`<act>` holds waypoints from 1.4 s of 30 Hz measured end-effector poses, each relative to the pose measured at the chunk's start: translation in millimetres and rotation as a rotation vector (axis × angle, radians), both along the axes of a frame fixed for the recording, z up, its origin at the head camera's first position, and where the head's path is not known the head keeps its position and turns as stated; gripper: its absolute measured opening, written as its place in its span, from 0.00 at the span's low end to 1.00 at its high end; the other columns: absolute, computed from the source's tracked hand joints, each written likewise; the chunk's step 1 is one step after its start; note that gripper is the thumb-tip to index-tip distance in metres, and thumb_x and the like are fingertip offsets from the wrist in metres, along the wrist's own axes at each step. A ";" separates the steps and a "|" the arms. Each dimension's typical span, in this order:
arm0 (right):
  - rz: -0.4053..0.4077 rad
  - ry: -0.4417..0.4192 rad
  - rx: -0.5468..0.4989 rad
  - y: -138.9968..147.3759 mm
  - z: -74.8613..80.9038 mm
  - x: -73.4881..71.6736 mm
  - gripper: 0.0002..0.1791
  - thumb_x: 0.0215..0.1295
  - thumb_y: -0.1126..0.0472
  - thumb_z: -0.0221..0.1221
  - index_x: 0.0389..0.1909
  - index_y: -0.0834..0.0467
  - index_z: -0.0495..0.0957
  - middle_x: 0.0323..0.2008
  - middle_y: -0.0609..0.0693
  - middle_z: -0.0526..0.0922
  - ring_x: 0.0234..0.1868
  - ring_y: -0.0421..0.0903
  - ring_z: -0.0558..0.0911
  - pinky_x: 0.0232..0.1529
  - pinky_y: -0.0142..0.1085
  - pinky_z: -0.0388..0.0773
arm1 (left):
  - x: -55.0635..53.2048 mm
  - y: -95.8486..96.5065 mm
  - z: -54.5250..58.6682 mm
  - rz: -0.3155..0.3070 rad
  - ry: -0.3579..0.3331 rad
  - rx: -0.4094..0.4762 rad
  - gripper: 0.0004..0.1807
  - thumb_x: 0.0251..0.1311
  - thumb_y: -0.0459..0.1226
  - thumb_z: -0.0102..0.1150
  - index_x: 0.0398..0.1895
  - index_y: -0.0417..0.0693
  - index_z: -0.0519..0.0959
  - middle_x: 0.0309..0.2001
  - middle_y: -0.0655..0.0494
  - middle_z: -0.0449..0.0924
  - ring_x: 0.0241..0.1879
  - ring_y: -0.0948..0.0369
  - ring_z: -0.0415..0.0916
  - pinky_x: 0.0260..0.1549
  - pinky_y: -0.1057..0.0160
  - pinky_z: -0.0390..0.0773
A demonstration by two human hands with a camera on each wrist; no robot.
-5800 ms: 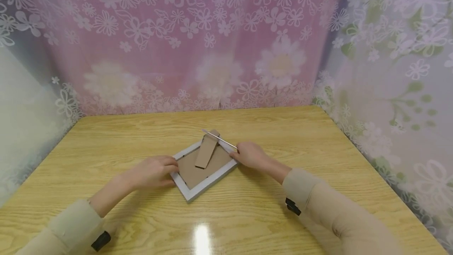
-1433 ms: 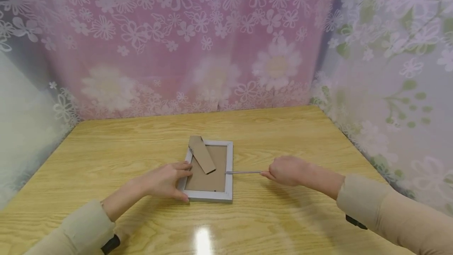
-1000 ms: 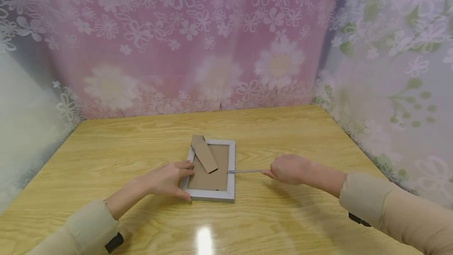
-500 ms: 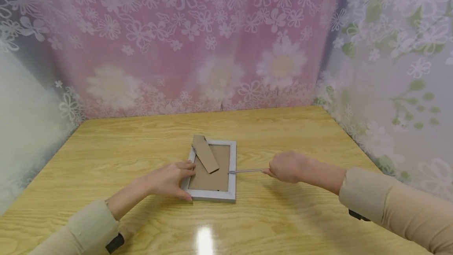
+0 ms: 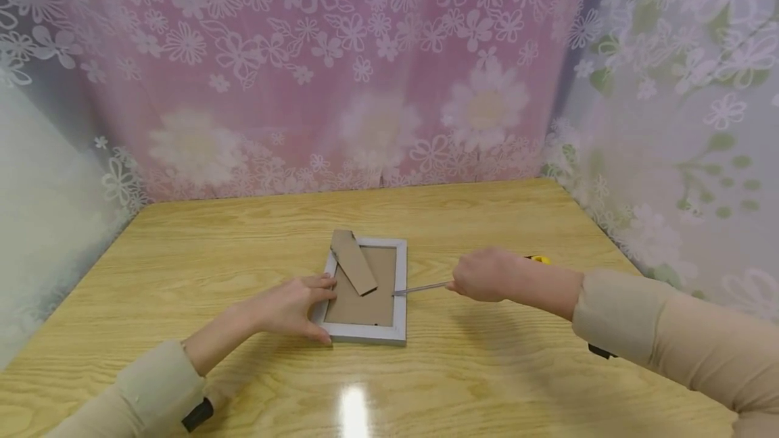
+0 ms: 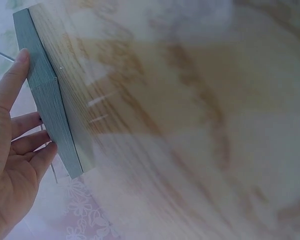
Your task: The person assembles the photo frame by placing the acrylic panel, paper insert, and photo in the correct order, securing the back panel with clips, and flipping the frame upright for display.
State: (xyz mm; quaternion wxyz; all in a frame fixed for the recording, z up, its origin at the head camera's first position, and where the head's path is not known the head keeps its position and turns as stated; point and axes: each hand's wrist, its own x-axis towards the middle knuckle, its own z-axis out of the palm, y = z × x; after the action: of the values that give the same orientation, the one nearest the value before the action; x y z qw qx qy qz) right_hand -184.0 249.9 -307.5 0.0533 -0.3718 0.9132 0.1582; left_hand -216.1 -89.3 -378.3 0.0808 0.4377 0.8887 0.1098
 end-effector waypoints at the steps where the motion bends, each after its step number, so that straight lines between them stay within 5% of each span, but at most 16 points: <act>1: 0.000 0.000 0.008 -1.1 1.5 0.2 0.25 0.68 0.54 0.51 0.09 0.51 0.60 0.08 0.40 0.54 0.11 0.35 0.51 0.11 0.26 0.55 | -0.1 0.0 -0.1 0.001 0.000 -0.001 0.42 0.45 0.56 0.66 0.57 0.35 0.72 0.64 0.39 0.63 0.65 0.47 0.57 0.60 0.53 0.64; 10: -0.009 -0.022 -0.010 0.5 1.4 2.2 0.24 0.67 0.54 0.51 0.09 0.51 0.65 0.07 0.41 0.59 0.09 0.36 0.57 0.11 0.27 0.62 | 0.5 -0.3 -0.9 0.009 -0.004 -0.006 0.42 0.45 0.57 0.66 0.57 0.35 0.72 0.64 0.39 0.62 0.65 0.47 0.56 0.61 0.53 0.63; 18: -0.068 -0.182 -0.096 9.5 -11.9 -4.9 0.24 0.69 0.54 0.49 0.12 0.55 0.75 0.07 0.41 0.64 0.09 0.35 0.61 0.14 0.25 0.67 | 1.2 0.8 -1.3 0.003 0.008 -0.012 0.43 0.46 0.57 0.65 0.59 0.35 0.70 0.64 0.39 0.61 0.65 0.47 0.56 0.60 0.53 0.64; 25: -0.054 -0.119 -0.117 13.2 -22.2 -8.8 0.24 0.69 0.53 0.49 0.10 0.52 0.70 0.06 0.40 0.60 0.10 0.34 0.55 0.12 0.25 0.58 | 0.5 0.9 -0.9 -0.019 0.029 -0.032 0.42 0.47 0.58 0.64 0.58 0.36 0.71 0.64 0.38 0.62 0.65 0.46 0.57 0.60 0.53 0.64; 31: -0.136 -0.126 -0.222 15.7 -23.8 -10.9 0.21 0.70 0.54 0.47 0.15 0.53 0.72 0.09 0.40 0.64 0.12 0.35 0.62 0.16 0.27 0.64 | -6.8 -0.1 5.5 -0.059 0.098 -0.054 0.36 0.53 0.58 0.59 0.55 0.39 0.74 0.60 0.44 0.68 0.59 0.51 0.66 0.53 0.57 0.72; 37: -0.167 -0.135 -0.253 18.4 -26.1 -11.8 0.21 0.71 0.52 0.46 0.16 0.52 0.72 0.10 0.40 0.64 0.13 0.34 0.59 0.18 0.28 0.61 | -15.0 -5.0 6.3 -0.157 0.195 -0.063 0.22 0.57 0.39 0.51 0.53 0.39 0.75 0.55 0.47 0.71 0.54 0.54 0.70 0.52 0.59 0.73; 42: -0.192 -0.136 -0.255 21.5 -28.1 -10.6 0.21 0.71 0.52 0.46 0.17 0.54 0.72 0.11 0.40 0.63 0.14 0.35 0.58 0.18 0.28 0.60 | -19.2 -9.1 0.9 -0.220 0.273 -0.113 0.22 0.58 0.29 0.47 0.57 0.37 0.72 0.60 0.45 0.69 0.61 0.51 0.65 0.60 0.57 0.66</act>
State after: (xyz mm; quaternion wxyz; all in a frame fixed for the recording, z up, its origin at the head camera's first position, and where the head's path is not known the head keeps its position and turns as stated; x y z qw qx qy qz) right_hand -194.6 271.4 -335.6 0.0820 -0.2966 0.9514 0.0099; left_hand -235.3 -98.4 -377.3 -0.0046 0.5381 0.8428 -0.0101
